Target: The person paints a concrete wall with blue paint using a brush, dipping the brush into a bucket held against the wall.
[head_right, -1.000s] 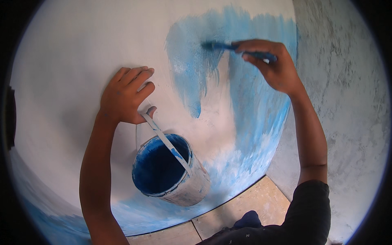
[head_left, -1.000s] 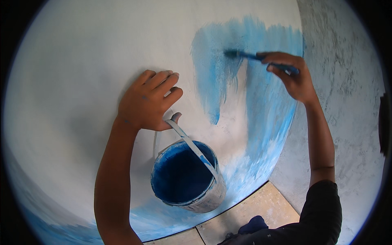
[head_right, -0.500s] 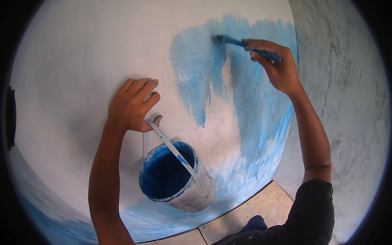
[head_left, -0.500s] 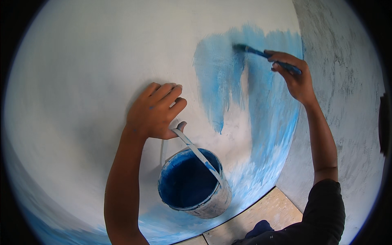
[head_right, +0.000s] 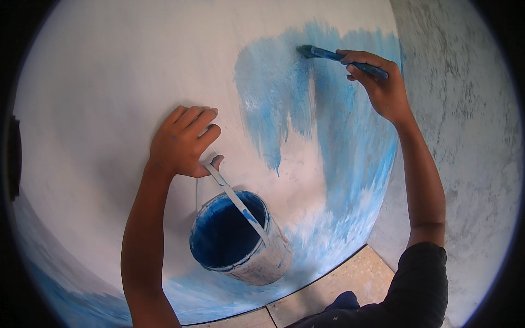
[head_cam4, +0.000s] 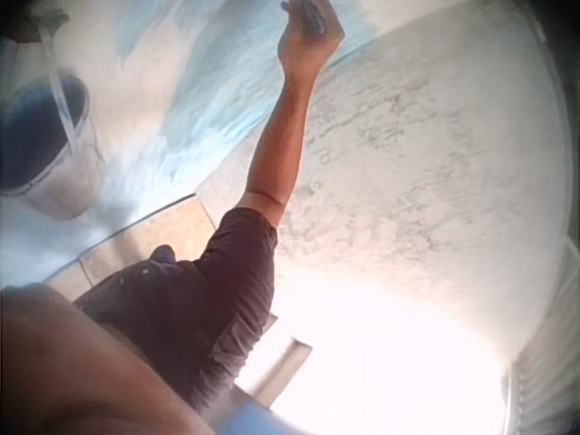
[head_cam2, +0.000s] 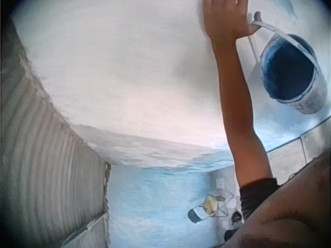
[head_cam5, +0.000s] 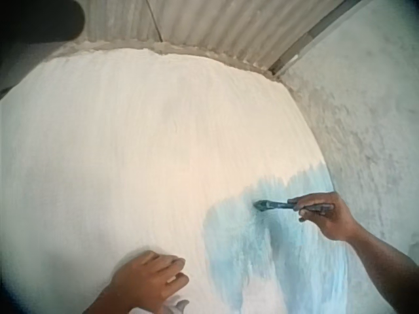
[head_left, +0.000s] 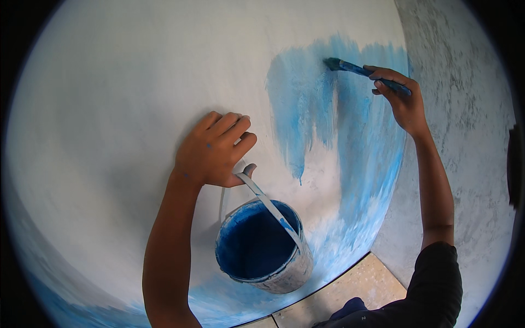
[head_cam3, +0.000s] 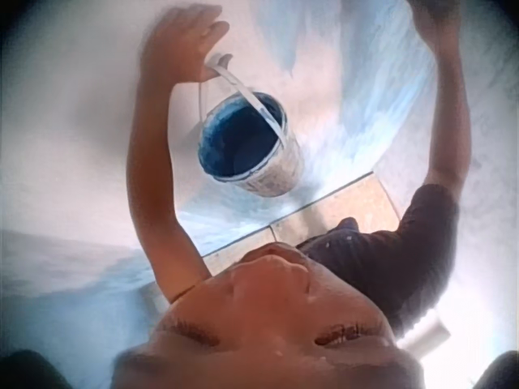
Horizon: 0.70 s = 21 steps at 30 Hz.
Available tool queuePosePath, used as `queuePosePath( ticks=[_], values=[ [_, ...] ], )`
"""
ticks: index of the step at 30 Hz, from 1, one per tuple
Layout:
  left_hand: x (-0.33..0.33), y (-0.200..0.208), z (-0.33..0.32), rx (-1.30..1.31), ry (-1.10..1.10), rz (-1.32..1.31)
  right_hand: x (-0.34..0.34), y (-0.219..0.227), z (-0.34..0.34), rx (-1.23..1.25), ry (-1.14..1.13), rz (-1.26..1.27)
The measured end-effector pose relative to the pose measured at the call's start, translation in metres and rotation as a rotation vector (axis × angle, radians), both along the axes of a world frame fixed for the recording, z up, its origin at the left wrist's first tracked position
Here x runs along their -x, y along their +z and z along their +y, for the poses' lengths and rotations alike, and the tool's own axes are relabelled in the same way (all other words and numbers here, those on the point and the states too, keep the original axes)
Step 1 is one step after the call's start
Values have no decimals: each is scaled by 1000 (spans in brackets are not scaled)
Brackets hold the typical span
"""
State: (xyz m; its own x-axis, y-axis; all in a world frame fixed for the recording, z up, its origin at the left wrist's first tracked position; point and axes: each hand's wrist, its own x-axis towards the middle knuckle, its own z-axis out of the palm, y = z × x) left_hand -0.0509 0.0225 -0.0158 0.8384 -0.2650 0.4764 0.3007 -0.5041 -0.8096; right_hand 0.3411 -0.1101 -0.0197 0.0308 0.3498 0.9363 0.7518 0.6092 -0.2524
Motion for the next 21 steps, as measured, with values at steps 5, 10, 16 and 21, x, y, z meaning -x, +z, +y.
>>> queuePosePath(
  ticks=[5, 10, 16, 21],
  values=[
    [3, 1, -2, 15, 0, 1, 10, -31, -24, 387, -46, -262],
    [-3, 2, -6, 7, 7, -3, -4, -18, -27, 292, -140, -383],
    [2, -1, -1, 16, 38, 7, -3, -10, -2, 12, -114, -152],
    [5, 4, -7, 37, 73, 30, 4, -38, -23, 360, -84, -457]
  ],
)
